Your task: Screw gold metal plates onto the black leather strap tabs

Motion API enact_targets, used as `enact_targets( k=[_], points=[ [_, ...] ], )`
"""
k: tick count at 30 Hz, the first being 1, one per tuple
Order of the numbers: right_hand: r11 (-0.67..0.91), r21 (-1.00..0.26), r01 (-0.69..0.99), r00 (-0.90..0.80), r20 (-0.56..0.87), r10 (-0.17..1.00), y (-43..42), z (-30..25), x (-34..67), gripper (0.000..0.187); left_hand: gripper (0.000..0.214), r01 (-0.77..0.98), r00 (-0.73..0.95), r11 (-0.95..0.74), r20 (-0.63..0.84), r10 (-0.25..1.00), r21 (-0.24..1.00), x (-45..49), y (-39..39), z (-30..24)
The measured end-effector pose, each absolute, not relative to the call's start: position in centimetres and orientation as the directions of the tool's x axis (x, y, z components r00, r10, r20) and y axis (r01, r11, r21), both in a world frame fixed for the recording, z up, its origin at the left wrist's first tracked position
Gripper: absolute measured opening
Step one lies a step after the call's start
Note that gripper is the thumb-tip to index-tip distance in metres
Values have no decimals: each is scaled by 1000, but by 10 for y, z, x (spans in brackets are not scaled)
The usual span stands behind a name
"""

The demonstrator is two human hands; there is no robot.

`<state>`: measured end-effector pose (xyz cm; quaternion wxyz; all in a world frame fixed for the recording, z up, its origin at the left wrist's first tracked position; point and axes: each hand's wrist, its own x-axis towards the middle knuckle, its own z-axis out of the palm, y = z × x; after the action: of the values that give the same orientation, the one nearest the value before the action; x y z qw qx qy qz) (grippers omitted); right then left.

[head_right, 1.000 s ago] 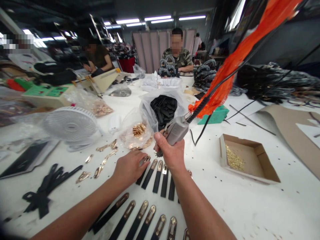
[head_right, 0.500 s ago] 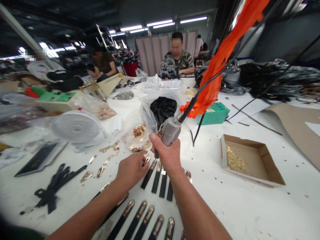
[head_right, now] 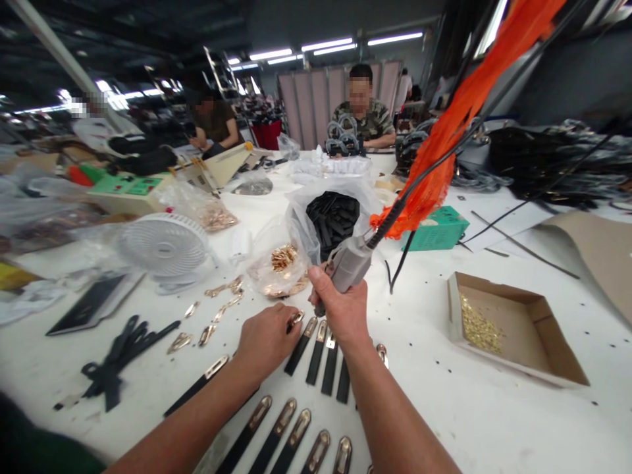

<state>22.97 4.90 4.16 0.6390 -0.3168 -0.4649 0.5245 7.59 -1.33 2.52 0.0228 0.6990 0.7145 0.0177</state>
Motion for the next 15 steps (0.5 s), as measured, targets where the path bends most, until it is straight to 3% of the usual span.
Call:
enact_targets(
  k=[15],
  points=[
    [224,-904,-364,28,230,973,52,35,230,40,25,988,-37,37,-7,999,149,70,-15,23]
  ],
)
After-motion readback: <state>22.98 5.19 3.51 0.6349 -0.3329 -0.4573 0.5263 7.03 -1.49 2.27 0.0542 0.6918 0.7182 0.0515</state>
